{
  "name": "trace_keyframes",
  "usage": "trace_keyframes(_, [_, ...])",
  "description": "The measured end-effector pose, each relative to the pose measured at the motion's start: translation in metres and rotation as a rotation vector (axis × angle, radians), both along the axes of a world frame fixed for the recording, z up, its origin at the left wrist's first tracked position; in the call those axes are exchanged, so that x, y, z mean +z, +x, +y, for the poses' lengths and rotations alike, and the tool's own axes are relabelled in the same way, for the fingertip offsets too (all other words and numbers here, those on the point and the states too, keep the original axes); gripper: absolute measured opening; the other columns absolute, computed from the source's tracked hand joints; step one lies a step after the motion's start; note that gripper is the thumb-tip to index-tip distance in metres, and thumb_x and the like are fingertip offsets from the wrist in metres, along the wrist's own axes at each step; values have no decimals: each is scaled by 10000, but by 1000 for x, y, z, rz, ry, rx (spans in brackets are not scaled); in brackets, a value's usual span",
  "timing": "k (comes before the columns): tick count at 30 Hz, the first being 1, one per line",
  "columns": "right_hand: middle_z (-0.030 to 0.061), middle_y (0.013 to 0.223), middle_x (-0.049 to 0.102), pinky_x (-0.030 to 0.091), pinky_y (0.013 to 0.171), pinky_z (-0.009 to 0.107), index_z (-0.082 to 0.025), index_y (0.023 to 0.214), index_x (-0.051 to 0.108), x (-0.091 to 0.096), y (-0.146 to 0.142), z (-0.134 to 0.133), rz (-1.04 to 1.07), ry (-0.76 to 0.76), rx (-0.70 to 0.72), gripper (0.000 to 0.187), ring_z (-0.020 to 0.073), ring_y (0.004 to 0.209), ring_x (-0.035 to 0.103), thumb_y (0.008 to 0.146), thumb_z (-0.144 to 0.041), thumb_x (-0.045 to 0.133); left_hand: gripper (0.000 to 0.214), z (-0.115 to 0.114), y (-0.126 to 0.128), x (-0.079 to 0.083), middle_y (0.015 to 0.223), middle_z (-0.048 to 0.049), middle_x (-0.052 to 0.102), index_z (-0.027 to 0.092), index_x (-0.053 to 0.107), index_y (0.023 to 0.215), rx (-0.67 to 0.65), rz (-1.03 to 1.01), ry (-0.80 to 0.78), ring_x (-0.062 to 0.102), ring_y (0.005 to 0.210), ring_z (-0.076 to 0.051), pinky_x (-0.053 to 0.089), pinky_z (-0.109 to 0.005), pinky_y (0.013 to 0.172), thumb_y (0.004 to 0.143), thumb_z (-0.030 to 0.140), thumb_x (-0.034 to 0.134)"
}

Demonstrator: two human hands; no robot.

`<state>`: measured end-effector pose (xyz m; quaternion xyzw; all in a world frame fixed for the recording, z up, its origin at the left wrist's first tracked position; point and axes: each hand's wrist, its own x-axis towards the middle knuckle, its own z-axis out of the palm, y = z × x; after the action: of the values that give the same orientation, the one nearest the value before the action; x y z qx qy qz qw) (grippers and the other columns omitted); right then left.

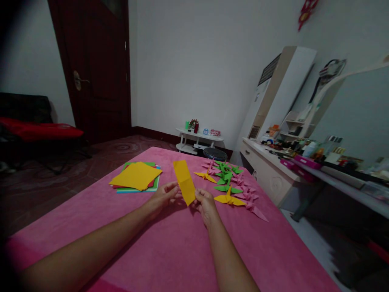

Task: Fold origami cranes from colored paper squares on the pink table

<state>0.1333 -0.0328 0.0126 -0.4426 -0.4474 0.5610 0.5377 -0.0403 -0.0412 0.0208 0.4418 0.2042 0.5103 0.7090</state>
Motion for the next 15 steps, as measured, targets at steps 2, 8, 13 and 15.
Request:
trace_keyframes(2, [-61,456,445,376,461,217,-179,662,551,-2,-1,-1,9,-16,2,241,77,415,409,612,-353,710,503,0,2,-2,1060,-149,650,153,563,1155,5,-8,29,661,795,-171,522,-272,677,724,370,704])
trace_keyframes(8, [-53,466,469,390,459,209,-167,689,572,-4,-1,-3,-7,-49,17,222,75,419,434,635,-344,695,480,2,-5,-5,927,-85,675,169,577,1130,113,20,-30,647,724,-127,512,-215,619,713,366,710])
trace_keyframes(13, [-62,457,473,386,447,200,-169,685,561,-8,-3,-4,-78,-42,22,246,66,401,416,633,-375,684,322,8,-8,-11,763,-42,671,147,624,955,168,57,-75,597,560,-99,480,-215,531,681,297,702])
trace_keyframes(15, [-62,437,467,372,431,203,-166,669,555,-9,-6,-4,-128,-31,33,275,71,387,411,635,-408,680,299,11,-7,-13,792,-46,679,146,627,901,240,103,-23,612,604,-126,488,-241,565,636,254,711])
